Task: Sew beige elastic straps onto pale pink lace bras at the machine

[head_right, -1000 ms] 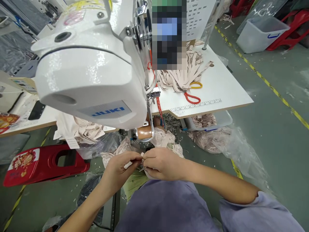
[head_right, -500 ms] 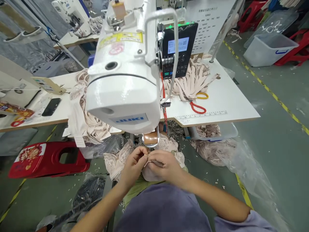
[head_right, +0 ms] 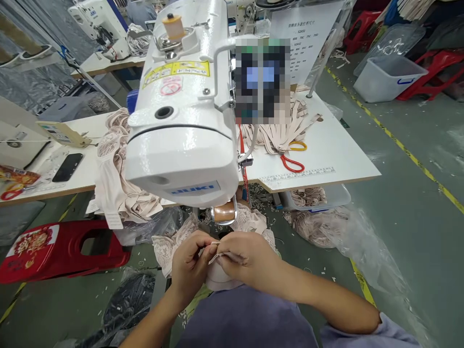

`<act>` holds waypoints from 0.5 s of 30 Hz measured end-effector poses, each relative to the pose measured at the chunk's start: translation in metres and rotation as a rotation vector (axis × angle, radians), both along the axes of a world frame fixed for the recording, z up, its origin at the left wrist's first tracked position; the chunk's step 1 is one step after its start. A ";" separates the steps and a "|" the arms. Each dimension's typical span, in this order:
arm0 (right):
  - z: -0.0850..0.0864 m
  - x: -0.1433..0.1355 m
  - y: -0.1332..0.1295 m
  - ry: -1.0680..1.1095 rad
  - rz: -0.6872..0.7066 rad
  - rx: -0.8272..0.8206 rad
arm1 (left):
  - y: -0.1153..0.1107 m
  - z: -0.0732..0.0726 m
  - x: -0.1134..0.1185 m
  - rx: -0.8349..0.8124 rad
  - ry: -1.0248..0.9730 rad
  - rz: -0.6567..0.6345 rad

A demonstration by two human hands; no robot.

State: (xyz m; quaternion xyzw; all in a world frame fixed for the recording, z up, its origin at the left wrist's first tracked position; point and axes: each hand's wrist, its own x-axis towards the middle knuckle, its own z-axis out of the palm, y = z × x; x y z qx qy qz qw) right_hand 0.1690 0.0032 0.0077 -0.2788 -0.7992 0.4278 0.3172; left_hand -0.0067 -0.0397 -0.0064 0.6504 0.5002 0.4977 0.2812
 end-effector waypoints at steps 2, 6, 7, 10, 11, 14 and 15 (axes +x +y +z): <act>0.000 -0.001 0.002 0.007 -0.035 -0.080 | 0.001 -0.001 0.002 -0.028 -0.024 -0.014; 0.003 0.004 0.009 -0.024 -0.091 -0.174 | 0.004 0.002 0.006 -0.023 -0.031 0.066; 0.004 0.007 0.012 -0.067 -0.119 -0.178 | 0.004 0.004 0.006 -0.008 -0.014 0.091; 0.012 0.014 0.023 -0.225 -0.209 -0.087 | 0.005 0.010 0.003 0.054 0.091 0.086; 0.014 0.015 0.026 -0.271 -0.204 -0.038 | 0.005 0.012 0.002 0.081 0.134 0.060; 0.020 0.014 0.033 -0.347 -0.112 0.039 | 0.006 0.017 0.000 0.165 0.228 -0.025; 0.021 0.013 0.033 -0.358 -0.080 0.022 | 0.006 0.018 -0.001 0.187 0.246 -0.040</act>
